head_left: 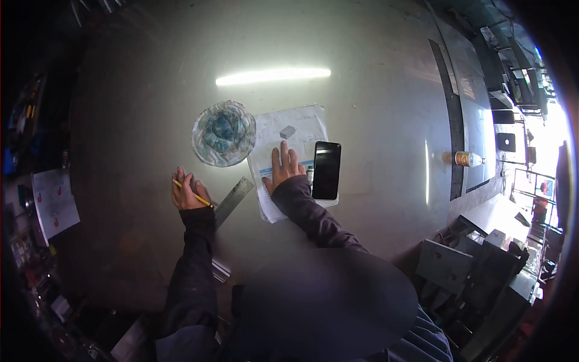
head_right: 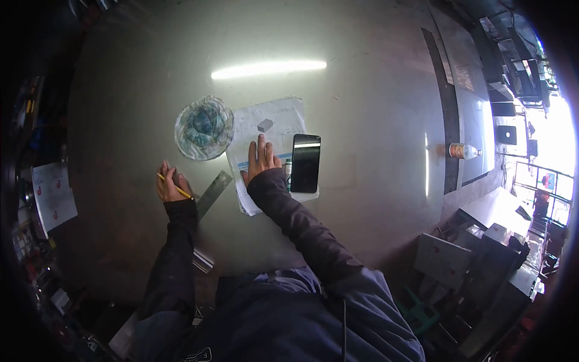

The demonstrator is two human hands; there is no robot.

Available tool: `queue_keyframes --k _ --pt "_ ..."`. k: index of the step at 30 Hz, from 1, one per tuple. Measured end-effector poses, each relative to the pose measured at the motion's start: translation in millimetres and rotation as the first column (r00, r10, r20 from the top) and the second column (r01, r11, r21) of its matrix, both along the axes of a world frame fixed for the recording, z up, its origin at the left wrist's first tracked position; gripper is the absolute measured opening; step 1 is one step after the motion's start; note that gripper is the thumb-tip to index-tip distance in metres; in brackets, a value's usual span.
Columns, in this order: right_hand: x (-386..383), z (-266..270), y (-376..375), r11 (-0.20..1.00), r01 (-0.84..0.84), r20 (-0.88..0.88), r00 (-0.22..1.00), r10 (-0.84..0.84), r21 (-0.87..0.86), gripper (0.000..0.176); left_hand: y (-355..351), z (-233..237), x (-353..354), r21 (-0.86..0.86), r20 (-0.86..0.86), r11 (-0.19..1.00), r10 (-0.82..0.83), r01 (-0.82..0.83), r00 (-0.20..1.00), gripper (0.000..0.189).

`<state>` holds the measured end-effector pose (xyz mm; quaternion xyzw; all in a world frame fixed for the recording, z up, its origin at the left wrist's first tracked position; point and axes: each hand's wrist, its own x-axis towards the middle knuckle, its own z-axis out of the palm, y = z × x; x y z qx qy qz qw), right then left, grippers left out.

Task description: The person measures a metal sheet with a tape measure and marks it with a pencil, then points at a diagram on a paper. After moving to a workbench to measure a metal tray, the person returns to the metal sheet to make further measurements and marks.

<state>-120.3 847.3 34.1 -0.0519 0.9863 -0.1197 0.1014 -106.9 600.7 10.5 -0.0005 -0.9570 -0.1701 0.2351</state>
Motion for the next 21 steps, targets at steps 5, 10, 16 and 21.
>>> queue_keyframes --k 5,10,16,21 --pt "-12.1 -2.3 -9.7 0.992 -0.008 0.077 0.997 -0.001 0.123 0.075 3.8 6.8 -4.9 -0.005 0.035 1.000 -0.005 0.005 0.999 0.026" --pt "-15.4 -20.2 -20.2 0.967 -0.005 0.081 0.997 -0.016 0.256 0.065 4.2 5.4 -9.7 -0.034 0.033 0.999 -0.013 0.015 0.999 0.025" --pt "-21.7 7.6 -2.2 0.999 0.029 0.061 0.998 -0.031 0.030 0.076 4.1 5.5 -10.0 0.000 0.071 1.000 -0.007 0.007 0.997 0.024" --pt "-22.7 18.2 44.5 0.975 -0.089 0.000 0.996 0.091 -0.203 0.073 4.1 7.0 -10.2 -0.009 0.091 1.000 -0.022 0.023 0.996 0.025"
